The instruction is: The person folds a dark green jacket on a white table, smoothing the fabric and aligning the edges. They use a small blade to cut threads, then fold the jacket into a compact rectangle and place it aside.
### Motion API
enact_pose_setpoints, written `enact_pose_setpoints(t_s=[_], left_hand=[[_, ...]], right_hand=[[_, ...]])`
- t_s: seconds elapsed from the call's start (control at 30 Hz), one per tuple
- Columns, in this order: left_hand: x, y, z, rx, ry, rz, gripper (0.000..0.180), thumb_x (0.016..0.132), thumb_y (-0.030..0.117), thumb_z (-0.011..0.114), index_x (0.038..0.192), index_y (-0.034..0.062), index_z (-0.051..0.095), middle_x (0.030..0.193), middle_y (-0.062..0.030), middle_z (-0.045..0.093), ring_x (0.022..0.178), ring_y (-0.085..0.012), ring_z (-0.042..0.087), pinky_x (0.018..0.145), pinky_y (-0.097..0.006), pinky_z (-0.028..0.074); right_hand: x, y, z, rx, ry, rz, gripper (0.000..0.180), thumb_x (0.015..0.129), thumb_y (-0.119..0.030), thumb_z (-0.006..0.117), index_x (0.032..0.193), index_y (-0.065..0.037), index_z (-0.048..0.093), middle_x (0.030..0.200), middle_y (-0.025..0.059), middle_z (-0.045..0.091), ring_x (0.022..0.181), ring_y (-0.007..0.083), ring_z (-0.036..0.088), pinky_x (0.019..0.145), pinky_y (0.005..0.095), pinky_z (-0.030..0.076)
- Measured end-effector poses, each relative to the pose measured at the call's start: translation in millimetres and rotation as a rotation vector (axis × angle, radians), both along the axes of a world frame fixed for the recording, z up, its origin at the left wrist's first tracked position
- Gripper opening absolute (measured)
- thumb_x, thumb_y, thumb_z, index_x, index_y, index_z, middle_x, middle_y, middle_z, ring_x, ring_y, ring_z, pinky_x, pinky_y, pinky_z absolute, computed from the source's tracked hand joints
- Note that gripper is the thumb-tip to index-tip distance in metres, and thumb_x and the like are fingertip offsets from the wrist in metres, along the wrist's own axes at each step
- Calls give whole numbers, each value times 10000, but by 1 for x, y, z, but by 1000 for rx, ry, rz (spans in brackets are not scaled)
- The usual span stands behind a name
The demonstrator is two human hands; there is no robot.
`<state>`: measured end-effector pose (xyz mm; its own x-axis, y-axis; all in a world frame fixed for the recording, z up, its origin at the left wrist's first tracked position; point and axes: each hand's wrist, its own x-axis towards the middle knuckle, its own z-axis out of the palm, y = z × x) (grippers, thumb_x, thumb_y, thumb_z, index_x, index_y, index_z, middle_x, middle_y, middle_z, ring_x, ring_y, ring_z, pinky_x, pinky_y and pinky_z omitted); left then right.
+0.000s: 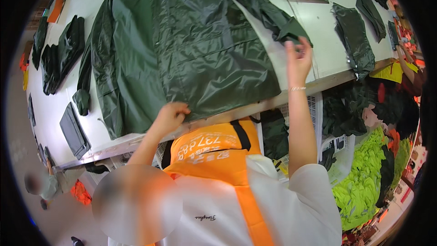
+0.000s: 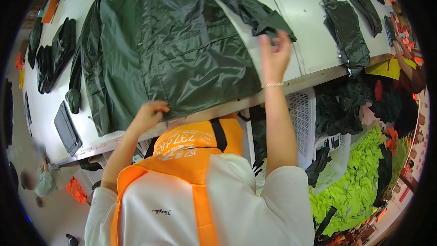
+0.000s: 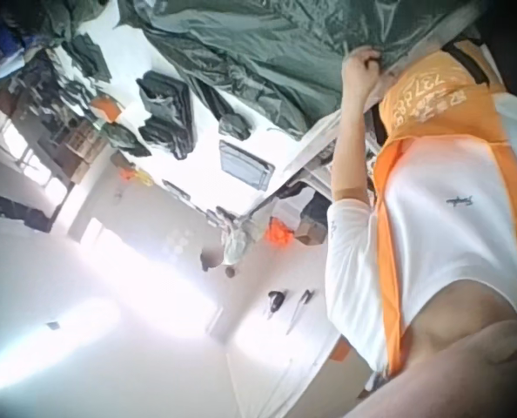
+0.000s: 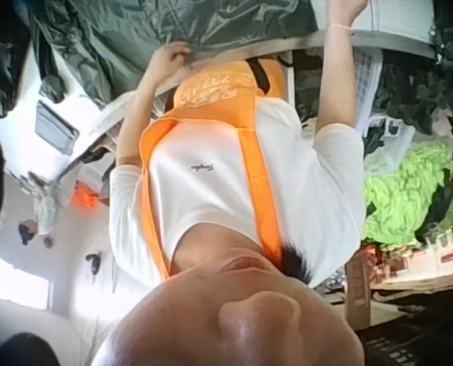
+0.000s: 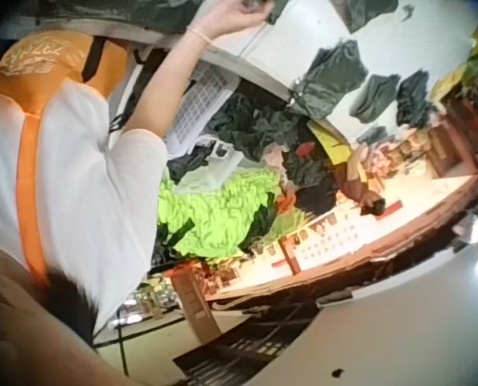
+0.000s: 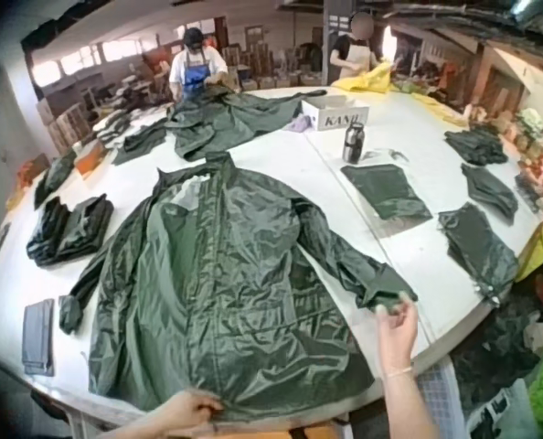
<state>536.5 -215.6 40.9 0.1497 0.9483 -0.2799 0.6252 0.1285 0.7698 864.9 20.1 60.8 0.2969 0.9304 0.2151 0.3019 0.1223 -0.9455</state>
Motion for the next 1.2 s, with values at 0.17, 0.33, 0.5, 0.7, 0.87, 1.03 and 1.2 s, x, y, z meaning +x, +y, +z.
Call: enact_pose_setpoints(t_s=[0.17,0.33,0.5,0.7,0.87,1.03,1.2], left_hand=[[34,20,25,72,54,304,317,757,-41,481,1026,1,645,1130,-144,616,1069,-271,569,929,-336,435],[91,115,60,21,-352,407,306,953,155,496,1193,-20,570,1150,-103,615,1070,-180,570,937,-278,412],[119,173,55,-292,-995,650,488,941,351,483,1293,15,443,1158,-101,563,990,-184,538,858,-340,435],[119,161,49,-372,-1222,772,369,923,202,552,1223,0,476,1158,-91,587,1061,-195,575,907,-335,470],[121,159,40,-330,-1145,671,453,881,166,570,1288,19,435,1230,-107,553,1130,-211,539,945,-333,435],[108,173,33,100,-945,515,616,784,98,606,1360,33,395,1320,-64,485,1234,-154,427,1007,-277,329],[97,208,42,-185,-629,253,318,795,120,653,1087,-1,614,1011,-23,614,904,-71,538,821,-221,410]], right_hand=[[95,77,-63,-433,517,-227,398,798,-195,737,1073,40,570,896,64,598,720,115,537,660,223,461],[-7,19,25,-63,291,282,300,812,-53,688,1087,14,588,889,56,617,688,132,580,614,253,492],[-40,-45,43,-97,-78,976,495,720,-3,740,1187,-79,597,914,65,630,759,117,603,649,256,522],[-17,-6,37,-213,212,541,226,841,-67,658,1065,-40,650,962,-19,664,589,-8,437,527,149,368],[-23,37,7,-586,389,752,230,867,-163,659,1028,1,649,793,-33,587,584,12,385,519,182,322],[-23,36,8,-646,426,868,178,865,-155,663,967,-9,661,697,-70,499,597,11,394,515,182,296],[-13,41,10,-580,399,895,159,843,-112,676,973,-23,663,740,-60,514,590,17,382,508,187,300]])
